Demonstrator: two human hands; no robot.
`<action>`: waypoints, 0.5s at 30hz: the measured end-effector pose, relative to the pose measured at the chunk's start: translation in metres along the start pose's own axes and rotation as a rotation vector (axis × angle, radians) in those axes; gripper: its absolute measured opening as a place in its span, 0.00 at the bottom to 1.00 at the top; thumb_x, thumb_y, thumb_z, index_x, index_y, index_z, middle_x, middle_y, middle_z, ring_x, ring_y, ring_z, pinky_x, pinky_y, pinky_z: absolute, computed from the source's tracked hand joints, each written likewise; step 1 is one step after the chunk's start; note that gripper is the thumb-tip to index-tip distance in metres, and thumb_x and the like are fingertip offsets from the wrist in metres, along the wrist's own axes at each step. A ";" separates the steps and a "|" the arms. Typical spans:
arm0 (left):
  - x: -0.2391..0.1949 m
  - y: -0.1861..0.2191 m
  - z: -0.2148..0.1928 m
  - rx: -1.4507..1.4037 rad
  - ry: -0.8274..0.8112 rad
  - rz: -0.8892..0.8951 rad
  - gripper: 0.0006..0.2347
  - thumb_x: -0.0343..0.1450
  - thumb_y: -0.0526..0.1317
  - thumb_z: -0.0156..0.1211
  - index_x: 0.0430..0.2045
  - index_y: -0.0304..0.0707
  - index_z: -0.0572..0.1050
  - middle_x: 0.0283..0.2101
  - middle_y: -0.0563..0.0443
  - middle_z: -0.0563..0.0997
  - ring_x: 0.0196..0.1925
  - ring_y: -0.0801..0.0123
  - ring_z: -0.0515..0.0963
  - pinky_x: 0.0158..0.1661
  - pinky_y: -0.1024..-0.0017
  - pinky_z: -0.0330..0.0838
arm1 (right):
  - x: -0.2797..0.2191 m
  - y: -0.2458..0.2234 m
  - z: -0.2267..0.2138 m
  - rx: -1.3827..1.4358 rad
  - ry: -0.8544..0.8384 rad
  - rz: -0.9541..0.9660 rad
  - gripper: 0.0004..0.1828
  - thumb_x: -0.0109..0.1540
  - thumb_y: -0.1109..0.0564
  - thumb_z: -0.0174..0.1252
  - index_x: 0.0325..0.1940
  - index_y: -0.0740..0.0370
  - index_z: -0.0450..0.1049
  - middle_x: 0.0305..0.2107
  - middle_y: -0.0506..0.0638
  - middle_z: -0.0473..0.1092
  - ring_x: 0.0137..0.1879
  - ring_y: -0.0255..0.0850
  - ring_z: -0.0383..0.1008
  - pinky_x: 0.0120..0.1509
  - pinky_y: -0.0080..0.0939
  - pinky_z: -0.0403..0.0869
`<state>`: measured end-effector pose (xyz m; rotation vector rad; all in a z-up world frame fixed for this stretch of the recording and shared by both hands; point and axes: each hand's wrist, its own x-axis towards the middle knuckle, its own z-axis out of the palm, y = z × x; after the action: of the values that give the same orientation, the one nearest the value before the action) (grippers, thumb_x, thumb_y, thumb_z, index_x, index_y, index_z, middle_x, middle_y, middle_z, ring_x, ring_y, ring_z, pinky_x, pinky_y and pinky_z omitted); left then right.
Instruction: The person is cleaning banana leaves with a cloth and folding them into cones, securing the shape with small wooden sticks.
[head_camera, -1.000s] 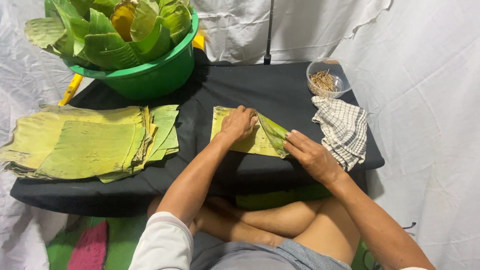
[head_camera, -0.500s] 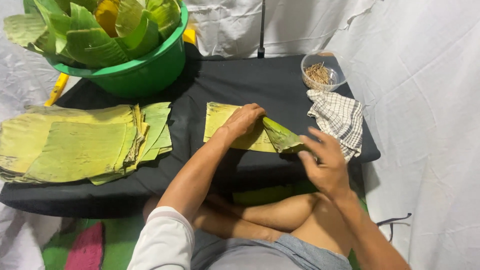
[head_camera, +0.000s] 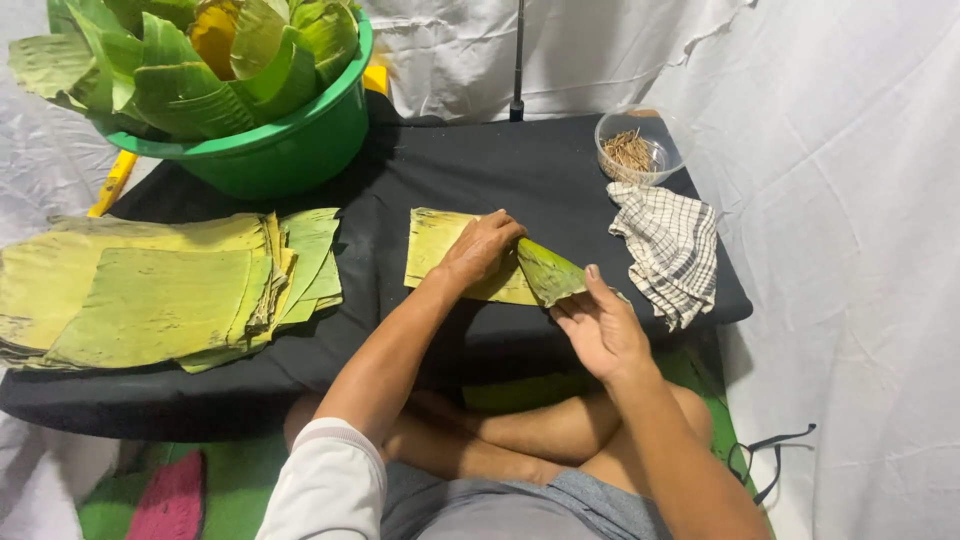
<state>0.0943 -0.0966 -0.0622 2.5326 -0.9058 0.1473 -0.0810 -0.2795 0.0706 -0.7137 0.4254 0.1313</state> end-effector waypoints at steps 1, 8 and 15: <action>0.002 -0.003 0.003 0.001 0.003 0.000 0.12 0.70 0.40 0.62 0.48 0.54 0.74 0.53 0.50 0.74 0.64 0.50 0.73 0.59 0.33 0.67 | 0.015 0.009 -0.008 -0.001 -0.003 -0.001 0.52 0.62 0.46 0.66 0.78 0.73 0.43 0.75 0.76 0.27 0.80 0.71 0.27 0.80 0.70 0.40; -0.007 0.012 -0.041 0.131 -0.095 -0.036 0.17 0.70 0.33 0.60 0.51 0.58 0.73 0.50 0.52 0.77 0.66 0.56 0.72 0.66 0.26 0.50 | 0.071 0.040 -0.059 -0.479 0.180 -0.393 0.20 0.59 0.66 0.66 0.55 0.73 0.74 0.45 0.60 0.73 0.53 0.48 0.74 0.58 0.61 0.71; 0.011 0.023 -0.104 0.089 -0.535 -0.105 0.12 0.61 0.42 0.65 0.38 0.52 0.81 0.38 0.48 0.85 0.48 0.52 0.84 0.50 0.48 0.77 | 0.042 -0.023 -0.069 -1.259 -0.252 -0.948 0.08 0.58 0.66 0.68 0.40 0.60 0.85 0.35 0.58 0.81 0.47 0.52 0.82 0.50 0.55 0.78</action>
<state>0.0939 -0.0730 0.0423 2.7444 -0.9647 -0.5583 -0.0602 -0.3430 0.0205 -2.0340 -0.3456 -0.4564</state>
